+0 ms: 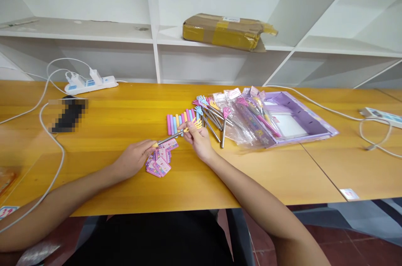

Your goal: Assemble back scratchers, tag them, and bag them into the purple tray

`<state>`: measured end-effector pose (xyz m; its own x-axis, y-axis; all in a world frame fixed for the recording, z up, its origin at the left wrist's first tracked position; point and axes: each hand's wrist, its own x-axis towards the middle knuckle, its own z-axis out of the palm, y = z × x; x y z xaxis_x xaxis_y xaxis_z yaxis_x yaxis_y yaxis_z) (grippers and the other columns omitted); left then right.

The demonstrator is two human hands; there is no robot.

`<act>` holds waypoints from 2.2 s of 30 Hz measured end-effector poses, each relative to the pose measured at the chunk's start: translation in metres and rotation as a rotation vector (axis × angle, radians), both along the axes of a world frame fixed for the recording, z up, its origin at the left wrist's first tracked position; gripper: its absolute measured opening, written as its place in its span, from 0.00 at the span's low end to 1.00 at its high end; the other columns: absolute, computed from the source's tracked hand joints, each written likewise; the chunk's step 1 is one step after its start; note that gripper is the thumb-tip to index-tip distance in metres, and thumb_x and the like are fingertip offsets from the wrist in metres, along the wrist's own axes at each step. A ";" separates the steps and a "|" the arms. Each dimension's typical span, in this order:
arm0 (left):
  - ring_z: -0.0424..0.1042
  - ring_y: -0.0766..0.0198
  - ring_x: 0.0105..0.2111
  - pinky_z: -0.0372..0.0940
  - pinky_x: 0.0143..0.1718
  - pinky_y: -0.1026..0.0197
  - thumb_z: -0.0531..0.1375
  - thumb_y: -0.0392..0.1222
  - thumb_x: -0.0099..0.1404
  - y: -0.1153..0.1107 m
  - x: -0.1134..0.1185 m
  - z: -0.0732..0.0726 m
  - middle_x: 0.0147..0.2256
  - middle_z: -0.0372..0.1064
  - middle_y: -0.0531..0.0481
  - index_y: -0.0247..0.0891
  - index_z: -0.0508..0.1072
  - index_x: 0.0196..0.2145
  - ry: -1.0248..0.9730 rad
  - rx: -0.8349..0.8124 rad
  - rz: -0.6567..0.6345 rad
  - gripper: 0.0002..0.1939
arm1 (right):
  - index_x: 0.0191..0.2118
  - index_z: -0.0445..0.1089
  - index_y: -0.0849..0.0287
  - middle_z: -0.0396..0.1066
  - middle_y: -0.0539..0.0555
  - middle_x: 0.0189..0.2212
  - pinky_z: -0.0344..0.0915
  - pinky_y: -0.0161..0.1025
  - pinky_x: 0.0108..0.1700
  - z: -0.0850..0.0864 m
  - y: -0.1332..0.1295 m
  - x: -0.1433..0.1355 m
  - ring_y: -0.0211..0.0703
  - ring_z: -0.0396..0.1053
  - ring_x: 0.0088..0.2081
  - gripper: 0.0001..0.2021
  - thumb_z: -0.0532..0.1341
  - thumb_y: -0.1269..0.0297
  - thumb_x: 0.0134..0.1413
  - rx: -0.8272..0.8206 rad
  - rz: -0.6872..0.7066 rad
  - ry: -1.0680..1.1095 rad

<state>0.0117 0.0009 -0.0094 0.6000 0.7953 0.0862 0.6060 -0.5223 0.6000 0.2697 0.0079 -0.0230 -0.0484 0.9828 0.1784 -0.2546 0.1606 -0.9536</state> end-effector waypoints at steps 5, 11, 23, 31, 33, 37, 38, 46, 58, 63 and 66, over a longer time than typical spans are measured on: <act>0.72 0.58 0.36 0.66 0.41 0.57 0.45 0.49 0.80 -0.003 0.002 0.002 0.38 0.74 0.48 0.40 0.72 0.44 0.008 0.013 -0.012 0.19 | 0.35 0.75 0.57 0.42 0.43 0.21 0.43 0.38 0.25 -0.007 -0.005 -0.011 0.34 0.43 0.21 0.24 0.60 0.38 0.65 -0.024 0.012 0.030; 0.71 0.60 0.33 0.64 0.38 0.58 0.45 0.49 0.81 -0.007 0.001 0.005 0.36 0.73 0.49 0.40 0.71 0.38 0.008 0.014 -0.017 0.20 | 0.35 0.73 0.56 0.41 0.43 0.21 0.44 0.38 0.26 -0.012 -0.008 -0.023 0.35 0.41 0.22 0.24 0.59 0.37 0.64 -0.045 0.042 0.032; 0.74 0.57 0.34 0.61 0.34 0.58 0.43 0.52 0.81 0.002 -0.007 0.012 0.34 0.73 0.49 0.41 0.67 0.40 0.172 0.062 0.020 0.19 | 0.53 0.69 0.53 0.54 0.42 0.22 0.49 0.37 0.27 -0.002 -0.002 -0.004 0.36 0.50 0.21 0.21 0.62 0.43 0.65 0.017 -0.018 -0.146; 0.75 0.54 0.32 0.60 0.30 0.58 0.47 0.46 0.80 0.007 -0.016 0.008 0.36 0.77 0.44 0.39 0.69 0.44 0.434 0.232 0.032 0.14 | 0.43 0.66 0.53 0.60 0.48 0.27 0.55 0.39 0.33 0.009 -0.007 0.017 0.41 0.58 0.29 0.16 0.52 0.46 0.73 0.219 0.004 -0.704; 0.75 0.55 0.33 0.61 0.31 0.59 0.47 0.45 0.79 0.007 -0.017 0.005 0.35 0.76 0.44 0.39 0.69 0.43 0.424 0.296 0.015 0.13 | 0.41 0.62 0.53 0.58 0.47 0.26 0.54 0.39 0.33 0.006 -0.010 0.014 0.42 0.55 0.27 0.17 0.50 0.46 0.74 0.201 -0.009 -0.683; 0.75 0.57 0.34 0.62 0.31 0.60 0.47 0.44 0.80 0.006 -0.020 0.000 0.35 0.76 0.45 0.39 0.70 0.42 0.403 0.393 0.002 0.14 | 0.38 0.60 0.52 0.58 0.48 0.26 0.54 0.40 0.33 -0.001 -0.012 0.008 0.43 0.56 0.28 0.18 0.49 0.44 0.74 0.199 -0.042 -0.698; 0.75 0.57 0.34 0.62 0.31 0.60 0.47 0.45 0.80 0.006 -0.020 -0.001 0.35 0.76 0.45 0.39 0.70 0.42 0.410 0.406 -0.005 0.15 | 0.38 0.60 0.52 0.59 0.48 0.26 0.54 0.40 0.34 -0.002 -0.012 0.008 0.44 0.57 0.28 0.18 0.49 0.44 0.74 0.199 -0.045 -0.713; 0.74 0.57 0.30 0.59 0.28 0.60 0.48 0.44 0.80 0.000 -0.017 -0.010 0.33 0.75 0.45 0.38 0.69 0.41 0.447 0.448 -0.043 0.14 | 0.38 0.58 0.52 0.61 0.49 0.27 0.54 0.42 0.35 -0.004 -0.013 0.008 0.46 0.60 0.29 0.16 0.47 0.47 0.75 0.214 -0.026 -0.806; 0.75 0.55 0.31 0.61 0.27 0.58 0.47 0.40 0.79 -0.008 -0.012 0.002 0.36 0.76 0.43 0.37 0.70 0.44 0.529 0.461 -0.072 0.13 | 0.40 0.57 0.53 0.62 0.49 0.28 0.56 0.41 0.36 -0.008 -0.016 -0.002 0.45 0.62 0.29 0.17 0.43 0.47 0.76 0.207 -0.025 -0.847; 0.75 0.56 0.29 0.58 0.26 0.59 0.46 0.43 0.80 0.008 -0.011 0.021 0.34 0.76 0.44 0.37 0.70 0.43 0.588 0.388 -0.034 0.14 | 0.53 0.59 0.59 0.73 0.56 0.33 0.57 0.40 0.33 0.000 -0.007 -0.009 0.50 0.70 0.33 0.19 0.46 0.48 0.75 0.099 0.007 -1.266; 0.73 0.57 0.26 0.55 0.25 0.59 0.44 0.46 0.81 0.016 -0.017 0.032 0.31 0.75 0.47 0.39 0.69 0.45 0.538 0.304 -0.037 0.17 | 0.64 0.55 0.62 0.74 0.64 0.47 0.54 0.38 0.30 0.010 -0.005 -0.009 0.51 0.73 0.37 0.25 0.53 0.50 0.72 0.238 -0.057 -1.528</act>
<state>-0.0053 0.0166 0.0225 0.6487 0.7608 -0.0170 0.7608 -0.6479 0.0362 0.2609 0.0031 -0.0130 -0.2891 0.9466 0.1426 0.9168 0.3166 -0.2433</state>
